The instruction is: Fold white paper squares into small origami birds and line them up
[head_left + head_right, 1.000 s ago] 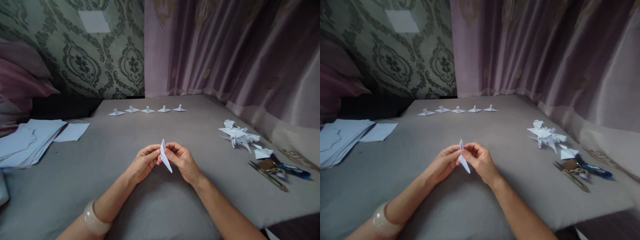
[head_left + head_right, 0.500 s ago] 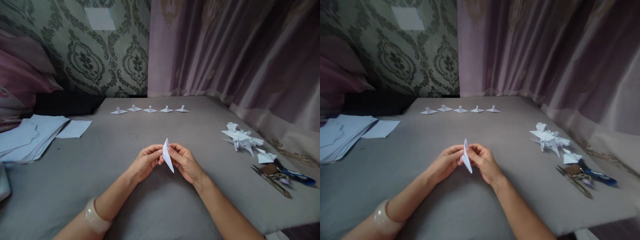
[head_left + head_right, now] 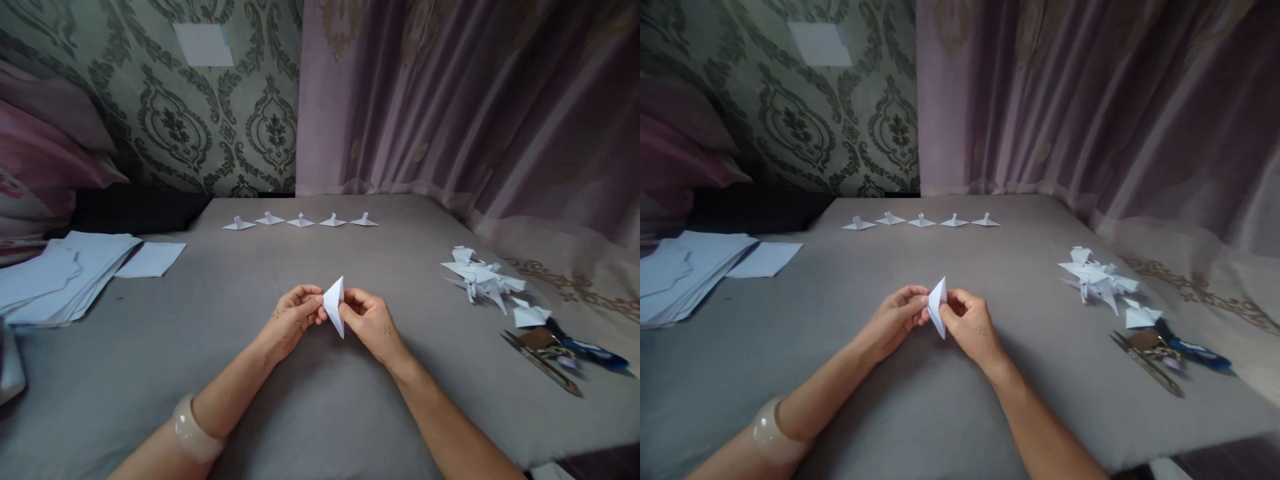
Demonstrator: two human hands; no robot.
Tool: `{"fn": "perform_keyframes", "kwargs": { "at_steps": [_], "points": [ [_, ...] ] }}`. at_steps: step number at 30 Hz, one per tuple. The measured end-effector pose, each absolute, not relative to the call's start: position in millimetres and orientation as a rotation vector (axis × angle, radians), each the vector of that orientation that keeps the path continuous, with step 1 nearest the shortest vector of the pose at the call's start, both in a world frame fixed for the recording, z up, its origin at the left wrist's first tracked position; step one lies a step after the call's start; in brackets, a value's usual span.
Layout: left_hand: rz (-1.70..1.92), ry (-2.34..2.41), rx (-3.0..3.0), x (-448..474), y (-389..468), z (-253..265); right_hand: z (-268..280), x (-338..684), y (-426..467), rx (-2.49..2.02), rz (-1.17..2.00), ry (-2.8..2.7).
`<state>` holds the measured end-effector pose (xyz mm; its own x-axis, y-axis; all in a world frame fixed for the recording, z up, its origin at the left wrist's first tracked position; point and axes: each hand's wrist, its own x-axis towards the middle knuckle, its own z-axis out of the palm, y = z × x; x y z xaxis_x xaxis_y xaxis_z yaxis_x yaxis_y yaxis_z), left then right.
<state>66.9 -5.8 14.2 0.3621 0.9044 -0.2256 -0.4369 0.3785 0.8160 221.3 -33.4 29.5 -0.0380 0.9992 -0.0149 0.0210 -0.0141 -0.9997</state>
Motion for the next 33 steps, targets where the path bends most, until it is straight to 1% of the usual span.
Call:
{"fn": "perform_keyframes", "kwargs": {
  "at_steps": [2,11,19,27,33],
  "points": [
    [1.003,0.792,0.779,69,-5,14,26,218,-32,-1.231,1.234,-1.235],
    [1.072,1.027,0.917,74,-2,14,16,205,-26,-1.399,0.996,-1.254],
    [1.097,1.088,1.094,74,-8,21,8,203,-17,-1.473,0.848,-1.287],
    [1.182,1.104,1.201,69,-2,7,13,190,-6,-1.489,0.728,-1.409],
    [1.222,1.188,1.451,52,3,0,10,179,1,-1.515,0.607,-1.520]
  ]
}}
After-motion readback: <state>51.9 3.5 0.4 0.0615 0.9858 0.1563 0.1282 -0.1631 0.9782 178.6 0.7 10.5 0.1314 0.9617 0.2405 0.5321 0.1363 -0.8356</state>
